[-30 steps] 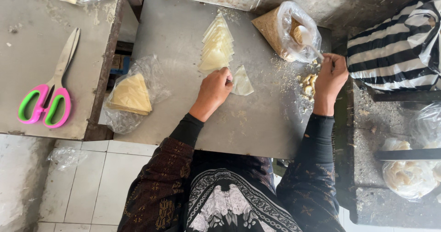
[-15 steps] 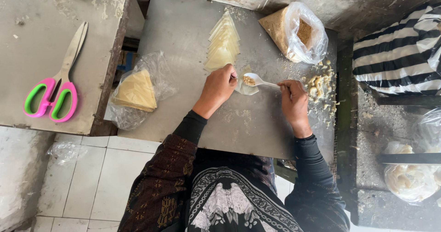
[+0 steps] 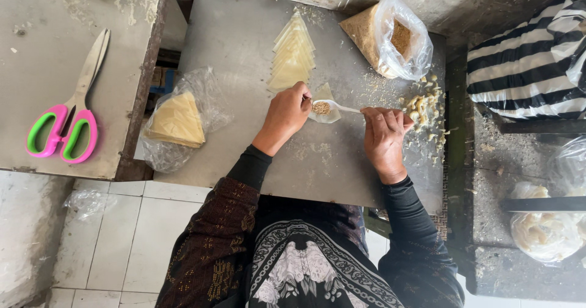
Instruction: The person folds triangular pieces of dough, fills them with a spoonful of filling from a plastic bag, and then rolls them into small cylinders on a metal surface.
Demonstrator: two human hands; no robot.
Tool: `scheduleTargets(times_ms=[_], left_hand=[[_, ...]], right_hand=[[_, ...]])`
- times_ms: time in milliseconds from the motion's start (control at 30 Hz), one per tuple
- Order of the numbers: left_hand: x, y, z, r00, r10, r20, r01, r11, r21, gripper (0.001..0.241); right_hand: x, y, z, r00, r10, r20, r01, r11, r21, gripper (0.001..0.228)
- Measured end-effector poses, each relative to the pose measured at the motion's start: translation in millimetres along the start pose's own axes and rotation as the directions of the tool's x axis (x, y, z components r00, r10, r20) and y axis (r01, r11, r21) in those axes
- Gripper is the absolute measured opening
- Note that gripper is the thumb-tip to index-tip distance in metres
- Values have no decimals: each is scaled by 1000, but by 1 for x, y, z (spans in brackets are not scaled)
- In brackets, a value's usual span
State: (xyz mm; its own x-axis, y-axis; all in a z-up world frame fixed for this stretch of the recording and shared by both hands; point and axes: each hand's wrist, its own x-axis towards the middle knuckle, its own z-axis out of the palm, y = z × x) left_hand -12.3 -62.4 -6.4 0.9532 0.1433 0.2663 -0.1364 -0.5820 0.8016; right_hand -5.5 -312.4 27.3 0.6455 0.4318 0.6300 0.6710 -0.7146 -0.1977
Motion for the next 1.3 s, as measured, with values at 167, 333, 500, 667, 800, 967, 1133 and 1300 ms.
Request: scheduleTargets(times_ms=[167, 333, 500, 667, 800, 967, 1133, 1300], left_hand=[[-1, -1, 0, 1000, 28, -9, -28, 1000, 1, 11], [0, 0, -1, 999, 12, 37, -13, 1000, 27, 10], [0, 4, -3, 1000, 14, 19, -15, 1000, 15, 13], [-1, 8, -5, 1000, 6, 19, -6, 1000, -22, 13], [0, 10, -5, 1000, 11, 8, -11, 998, -55, 13], [1, 14, -6, 1000, 10, -21, -12, 995, -102, 12], [2, 16, -4, 1000, -8, -24, 6, 997, -83, 13], [1, 17, -6, 1000, 10, 13, -9, 997, -71, 11]], right_hand=[[1, 7, 6, 987, 152, 45, -155, 986, 60, 9], [-1, 16, 11, 969, 234, 84, -247, 943, 223, 10], [-7, 37, 25, 875, 419, 244, -484, 739, 469, 12], [5, 105, 14, 883, 466, 65, -454, 808, 376, 8], [37, 174, 3, 899, 336, -280, -389, 907, -159, 21], [52, 172, 25, 957, 212, -198, -283, 833, -476, 17], [48, 121, 25, 987, 89, -135, -134, 917, -374, 18], [55, 72, 4, 985, -157, 73, 157, 988, 4, 28]])
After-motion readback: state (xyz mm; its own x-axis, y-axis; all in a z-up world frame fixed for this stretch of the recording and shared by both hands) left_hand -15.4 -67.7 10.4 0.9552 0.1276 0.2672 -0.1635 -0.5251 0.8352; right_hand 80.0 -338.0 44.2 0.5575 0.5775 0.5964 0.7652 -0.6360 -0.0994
